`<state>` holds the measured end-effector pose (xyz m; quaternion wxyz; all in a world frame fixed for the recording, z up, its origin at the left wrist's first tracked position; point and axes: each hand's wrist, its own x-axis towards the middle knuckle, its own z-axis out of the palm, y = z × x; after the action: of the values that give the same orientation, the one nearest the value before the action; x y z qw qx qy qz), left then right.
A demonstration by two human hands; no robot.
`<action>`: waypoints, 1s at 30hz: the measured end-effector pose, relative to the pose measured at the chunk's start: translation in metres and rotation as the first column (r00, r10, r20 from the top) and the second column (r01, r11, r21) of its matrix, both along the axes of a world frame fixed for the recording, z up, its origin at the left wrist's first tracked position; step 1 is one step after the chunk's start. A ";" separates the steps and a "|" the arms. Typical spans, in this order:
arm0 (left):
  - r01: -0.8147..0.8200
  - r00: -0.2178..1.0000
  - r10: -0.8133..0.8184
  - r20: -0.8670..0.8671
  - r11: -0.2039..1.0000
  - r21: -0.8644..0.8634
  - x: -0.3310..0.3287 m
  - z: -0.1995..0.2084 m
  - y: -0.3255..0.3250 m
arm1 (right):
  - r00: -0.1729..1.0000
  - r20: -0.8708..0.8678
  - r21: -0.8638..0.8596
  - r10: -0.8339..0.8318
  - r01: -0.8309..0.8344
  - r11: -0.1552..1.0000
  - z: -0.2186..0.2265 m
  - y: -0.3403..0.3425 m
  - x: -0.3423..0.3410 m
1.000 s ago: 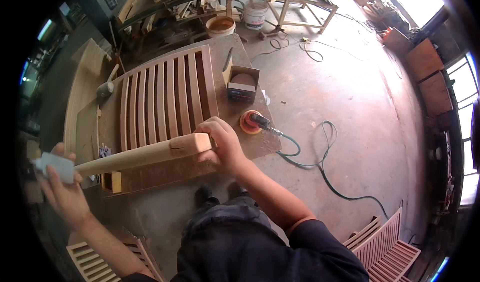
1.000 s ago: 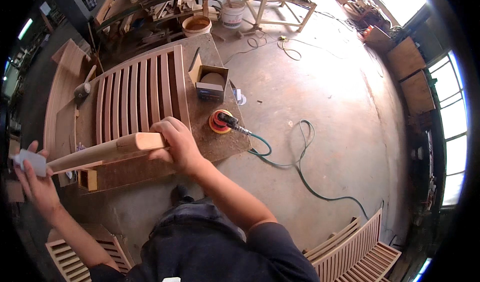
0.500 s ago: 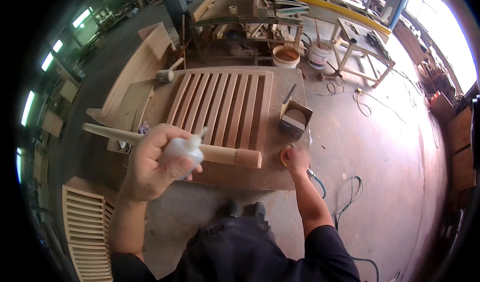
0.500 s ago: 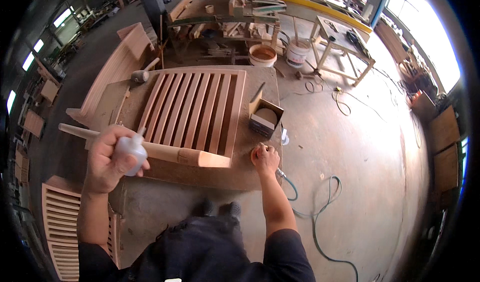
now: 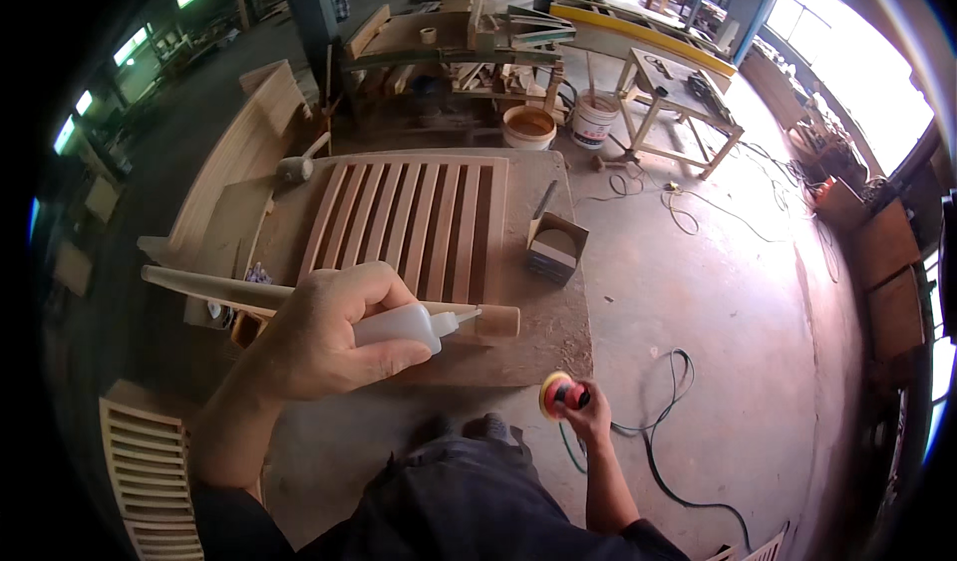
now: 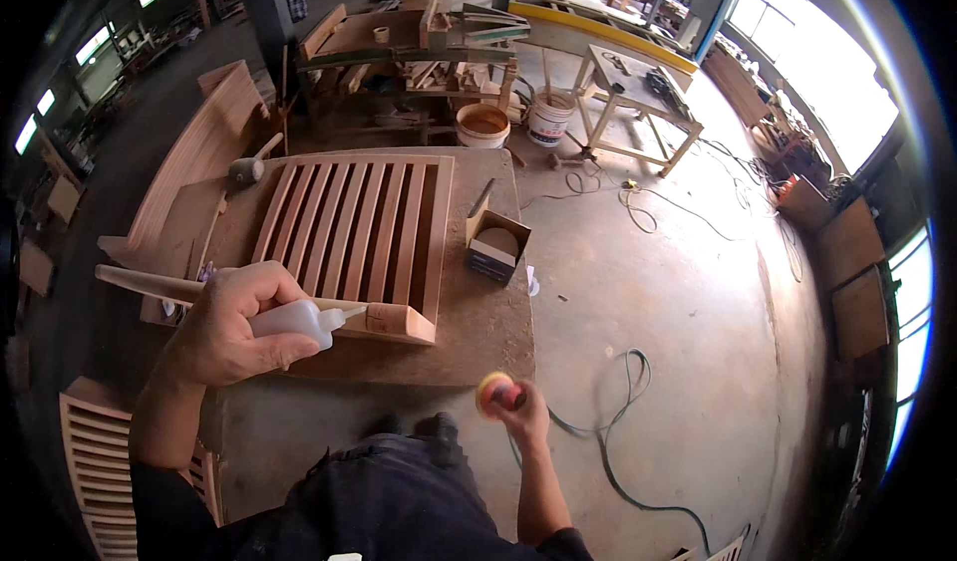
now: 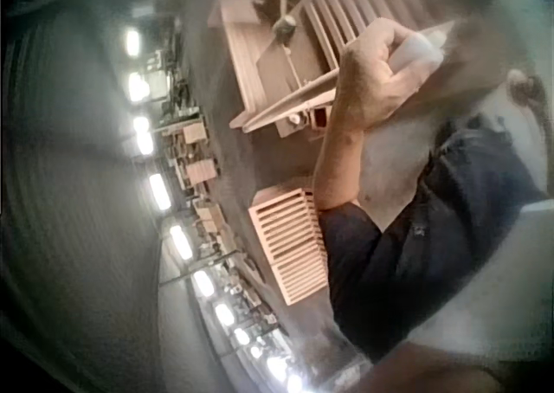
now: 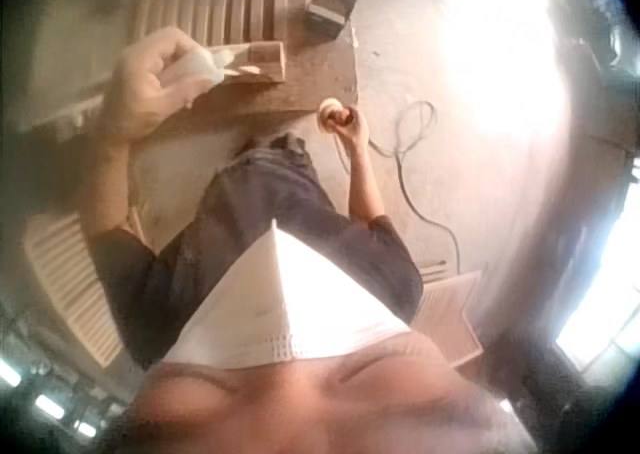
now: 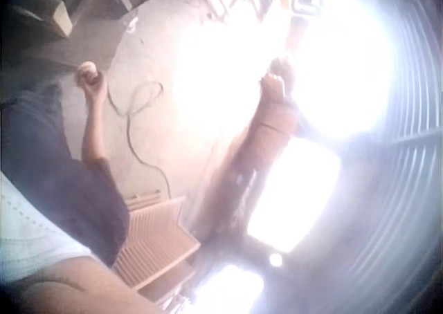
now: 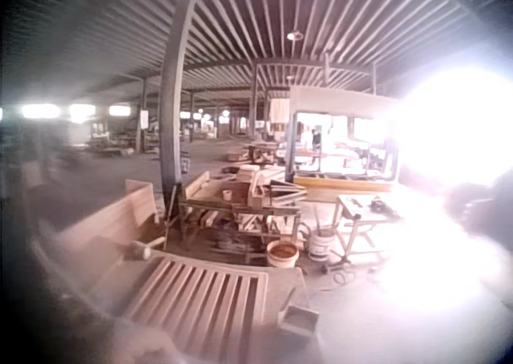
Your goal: The person uses a handheld orbital sander to smooth the edges and surfaces of a wooden chair frame. They rotate the chair to access different sides and then apply a liquid substance from a squeeze bottle onto the wood while continuing to sand.
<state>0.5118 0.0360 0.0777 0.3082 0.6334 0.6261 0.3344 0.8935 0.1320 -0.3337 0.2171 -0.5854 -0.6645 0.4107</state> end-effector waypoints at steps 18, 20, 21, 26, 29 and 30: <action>0.057 0.980 -0.053 -0.193 0.998 0.012 0.004 0.010 0.007 | 0.916 0.271 -0.175 -0.295 0.349 0.921 -0.024 -0.138 0.052; 0.066 0.978 -0.062 -0.199 0.998 0.014 0.004 0.010 0.008 | 0.922 0.272 -0.173 -0.276 0.329 0.928 -0.026 -0.141 0.051; 0.065 0.976 -0.062 -0.208 0.998 0.009 0.004 0.011 0.008 | 0.924 0.278 -0.167 -0.262 0.315 0.934 -0.030 -0.142 0.051; 0.039 0.978 -0.046 -0.203 0.999 -0.038 0.009 0.016 0.011 | 0.923 0.285 -0.190 -0.258 0.319 0.929 -0.025 -0.143 0.045; 0.036 0.981 -0.028 -0.190 0.999 0.034 0.005 0.004 0.012 | 0.921 0.272 -0.218 -0.278 0.340 0.915 -0.024 -0.143 0.042; 0.032 0.983 -0.027 -0.181 0.999 0.025 0.005 0.005 0.012 | 0.919 0.277 -0.219 -0.279 0.343 0.913 -0.022 -0.142 0.041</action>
<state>0.5168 0.0475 0.0824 0.2463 0.6746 0.6373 0.2793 0.9345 -0.0101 -0.3559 0.1184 -0.7532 -0.5228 0.3813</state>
